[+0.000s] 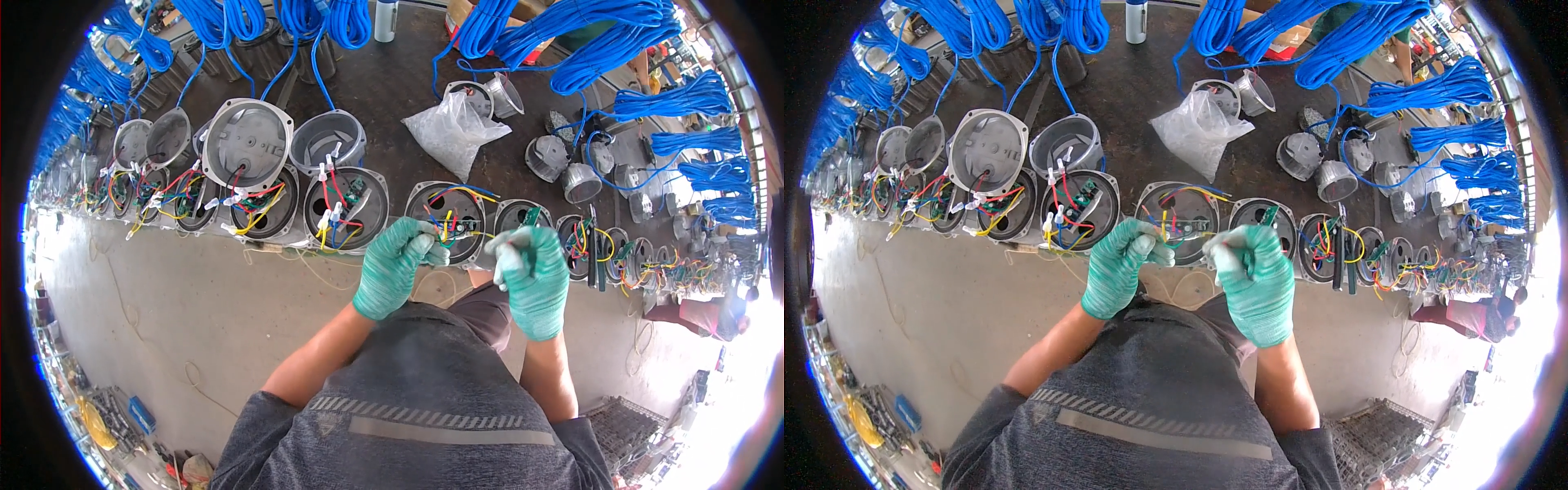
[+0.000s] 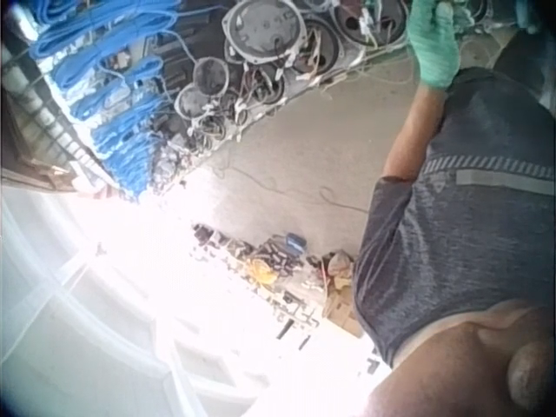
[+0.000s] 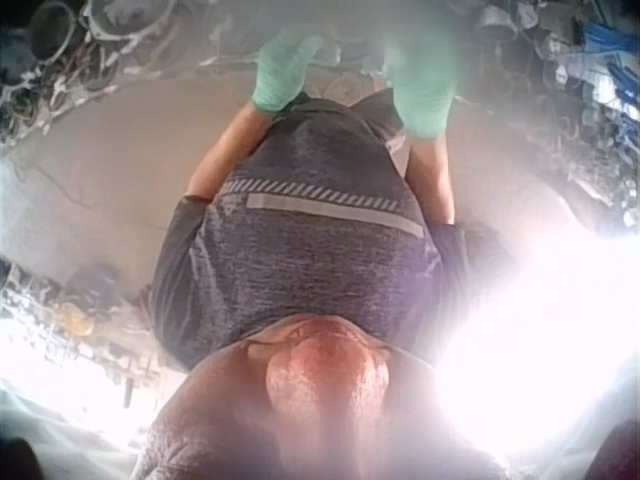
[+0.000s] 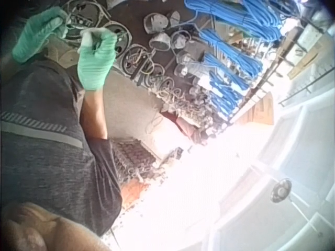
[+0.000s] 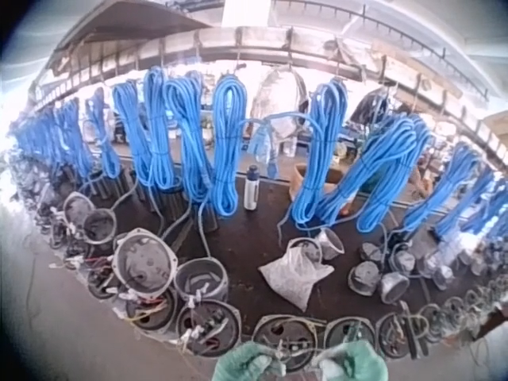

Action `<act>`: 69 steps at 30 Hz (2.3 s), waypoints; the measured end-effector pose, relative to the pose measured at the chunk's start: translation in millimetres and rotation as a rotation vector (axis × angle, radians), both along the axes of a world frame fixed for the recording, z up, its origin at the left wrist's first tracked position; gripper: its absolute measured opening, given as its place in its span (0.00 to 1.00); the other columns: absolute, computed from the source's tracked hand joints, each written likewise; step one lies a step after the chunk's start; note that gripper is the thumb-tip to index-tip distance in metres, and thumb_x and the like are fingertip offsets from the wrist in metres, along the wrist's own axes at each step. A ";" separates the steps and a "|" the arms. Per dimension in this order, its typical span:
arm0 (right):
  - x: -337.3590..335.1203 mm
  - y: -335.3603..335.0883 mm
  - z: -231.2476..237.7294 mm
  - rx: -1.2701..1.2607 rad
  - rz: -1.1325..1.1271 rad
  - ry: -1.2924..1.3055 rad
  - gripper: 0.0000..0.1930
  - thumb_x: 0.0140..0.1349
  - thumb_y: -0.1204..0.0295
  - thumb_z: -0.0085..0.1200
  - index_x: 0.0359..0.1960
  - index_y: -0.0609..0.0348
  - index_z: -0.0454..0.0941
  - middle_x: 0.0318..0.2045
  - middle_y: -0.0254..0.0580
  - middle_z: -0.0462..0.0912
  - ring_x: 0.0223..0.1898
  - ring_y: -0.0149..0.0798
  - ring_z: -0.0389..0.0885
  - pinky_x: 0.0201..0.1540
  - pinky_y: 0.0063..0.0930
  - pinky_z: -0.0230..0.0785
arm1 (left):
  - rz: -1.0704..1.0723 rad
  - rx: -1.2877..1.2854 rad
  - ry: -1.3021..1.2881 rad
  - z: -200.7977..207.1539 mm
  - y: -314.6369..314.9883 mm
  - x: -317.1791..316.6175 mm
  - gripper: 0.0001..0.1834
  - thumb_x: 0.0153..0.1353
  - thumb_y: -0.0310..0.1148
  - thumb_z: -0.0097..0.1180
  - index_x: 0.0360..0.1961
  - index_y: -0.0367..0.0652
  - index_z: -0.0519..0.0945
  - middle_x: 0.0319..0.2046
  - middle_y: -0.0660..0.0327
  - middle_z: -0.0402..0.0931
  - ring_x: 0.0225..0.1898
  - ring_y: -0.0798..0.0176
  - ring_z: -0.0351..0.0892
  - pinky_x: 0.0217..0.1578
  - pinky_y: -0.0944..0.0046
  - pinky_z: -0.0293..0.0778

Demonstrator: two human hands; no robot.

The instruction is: The person organizes and secures wiring within several metal electrical housings using a pair of pliers and their hands.

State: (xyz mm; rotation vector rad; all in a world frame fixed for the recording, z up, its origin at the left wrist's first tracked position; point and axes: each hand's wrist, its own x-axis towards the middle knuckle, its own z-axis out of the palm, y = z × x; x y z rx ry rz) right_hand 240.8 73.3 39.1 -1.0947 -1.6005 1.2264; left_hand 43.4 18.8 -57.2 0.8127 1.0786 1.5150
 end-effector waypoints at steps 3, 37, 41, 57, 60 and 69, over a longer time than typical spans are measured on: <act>15.5 -9.6 -15.1 -0.010 0.089 -0.325 0.07 0.67 0.76 0.68 0.43 0.57 0.82 0.31 0.34 0.87 0.29 0.22 0.79 0.33 0.22 0.74 | 0.003 0.066 0.089 1.4 4.3 4.4 0.10 0.79 0.34 0.57 0.51 0.37 0.79 0.37 0.57 0.86 0.38 0.61 0.90 0.43 0.61 0.86; -36.2 0.7 -45.7 0.640 0.091 -0.769 0.12 0.58 0.69 0.73 0.39 0.58 0.84 0.33 0.48 0.84 0.33 0.52 0.85 0.36 0.45 0.78 | -0.013 -0.155 0.432 41.9 -32.5 -24.7 0.15 0.79 0.30 0.55 0.62 0.40 0.82 0.32 0.67 0.84 0.26 0.76 0.78 0.30 0.71 0.76; -18.7 -2.8 -34.4 0.064 -0.099 -0.465 0.07 0.69 0.70 0.66 0.38 0.61 0.85 0.31 0.42 0.86 0.28 0.36 0.85 0.32 0.32 0.77 | 0.025 -0.095 0.595 42.1 -27.8 -29.0 0.17 0.74 0.27 0.61 0.62 0.39 0.82 0.32 0.67 0.83 0.29 0.76 0.78 0.31 0.69 0.76; 8.6 51.7 23.2 0.328 -0.086 -0.599 0.13 0.69 0.72 0.64 0.53 0.59 0.86 0.43 0.43 0.87 0.37 0.38 0.85 0.44 0.32 0.79 | 0.184 0.173 0.713 28.4 7.6 -30.7 0.08 0.71 0.23 0.63 0.49 0.35 0.88 0.39 0.58 0.86 0.36 0.66 0.82 0.40 0.67 0.78; 13.6 83.3 9.5 0.492 0.040 -0.887 0.16 0.67 0.63 0.65 0.51 0.60 0.86 0.50 0.53 0.85 0.45 0.57 0.86 0.52 0.47 0.79 | 0.171 -0.025 0.587 26.7 10.0 -35.4 0.10 0.76 0.27 0.59 0.51 0.37 0.88 0.36 0.67 0.88 0.32 0.73 0.80 0.35 0.72 0.76; -2.7 77.4 4.2 0.261 0.226 -0.926 0.14 0.71 0.58 0.61 0.40 0.56 0.88 0.39 0.52 0.88 0.44 0.59 0.87 0.48 0.51 0.77 | 0.126 -0.150 0.161 38.8 17.9 -41.9 0.11 0.79 0.30 0.53 0.52 0.39 0.86 0.31 0.68 0.85 0.24 0.78 0.75 0.26 0.76 0.71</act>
